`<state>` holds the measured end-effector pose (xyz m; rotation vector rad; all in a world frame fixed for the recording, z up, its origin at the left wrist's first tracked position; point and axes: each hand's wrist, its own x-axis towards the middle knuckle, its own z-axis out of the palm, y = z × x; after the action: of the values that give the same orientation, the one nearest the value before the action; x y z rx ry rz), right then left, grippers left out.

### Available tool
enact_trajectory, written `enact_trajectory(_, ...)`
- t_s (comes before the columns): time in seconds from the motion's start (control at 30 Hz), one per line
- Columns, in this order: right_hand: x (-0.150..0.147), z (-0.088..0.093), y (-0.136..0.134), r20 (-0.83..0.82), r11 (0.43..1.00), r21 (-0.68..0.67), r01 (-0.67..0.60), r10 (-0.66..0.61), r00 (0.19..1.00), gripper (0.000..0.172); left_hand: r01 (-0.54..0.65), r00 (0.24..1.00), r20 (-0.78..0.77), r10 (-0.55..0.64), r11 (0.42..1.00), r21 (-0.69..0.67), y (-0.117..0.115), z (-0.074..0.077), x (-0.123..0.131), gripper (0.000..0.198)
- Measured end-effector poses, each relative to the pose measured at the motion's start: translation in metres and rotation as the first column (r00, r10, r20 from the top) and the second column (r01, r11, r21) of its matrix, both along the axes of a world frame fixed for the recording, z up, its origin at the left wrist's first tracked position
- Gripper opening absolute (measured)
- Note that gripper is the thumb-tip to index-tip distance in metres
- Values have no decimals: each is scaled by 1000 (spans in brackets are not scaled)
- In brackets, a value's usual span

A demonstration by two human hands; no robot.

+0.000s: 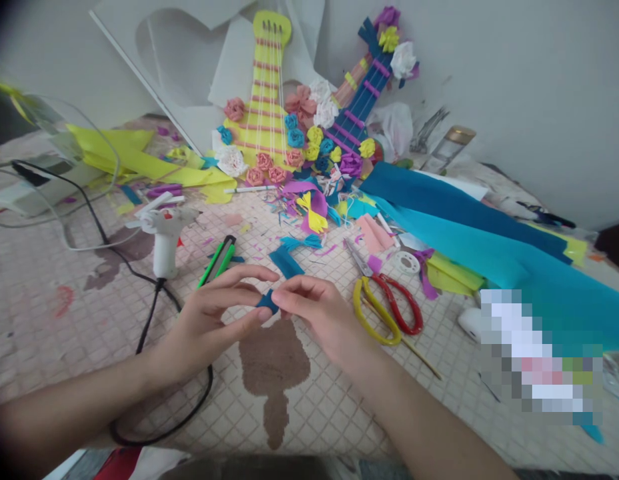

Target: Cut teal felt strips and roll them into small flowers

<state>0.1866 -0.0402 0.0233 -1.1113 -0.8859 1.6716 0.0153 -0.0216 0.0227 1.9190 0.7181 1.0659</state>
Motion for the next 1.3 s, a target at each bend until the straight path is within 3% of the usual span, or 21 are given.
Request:
enact_trajectory(0.1,-1,-1,1,-144,992,-109,-65,49,988,13,15,1000,13,-16,998,65,-1,-1,-1,10)
enact_trajectory(0.23,2,-7,1,-364,927,-241,-288,189,912,20,36,999,-18,-32,972,232,-1,-4,-4,9)
enact_trajectory(0.43,5,-10,-2,-492,843,-202,-498,352,796,23,107,994,-56,-91,827,552,1,-5,-9,6)
enact_trajectory(0.5,6,-9,-1,-477,826,-176,-535,404,780,23,132,991,-62,-118,811,570,1,-3,-10,11)
enact_trajectory(0.63,6,-9,0,-457,801,-172,-573,450,767,27,167,986,-83,-145,881,442,1,0,-15,22)
enact_trajectory(0.73,5,-8,0,-437,806,-168,-567,455,776,28,179,983,-112,-144,874,451,1,1,-17,22)
enact_trajectory(0.87,3,-5,-1,-425,886,-117,-449,364,829,24,125,992,-97,-86,829,546,3,2,-12,15)
enact_trajectory(1.03,4,-1,0,-332,976,27,-215,212,919,15,51,999,-13,-49,929,367,5,2,-5,15)
enact_trajectory(1.2,6,0,0,-138,961,201,-188,218,966,28,69,998,-6,-69,969,238,2,4,-7,18)
enact_trajectory(1.3,3,0,-1,-12,965,209,-158,164,986,24,64,998,-13,-63,980,189,2,5,-8,20)
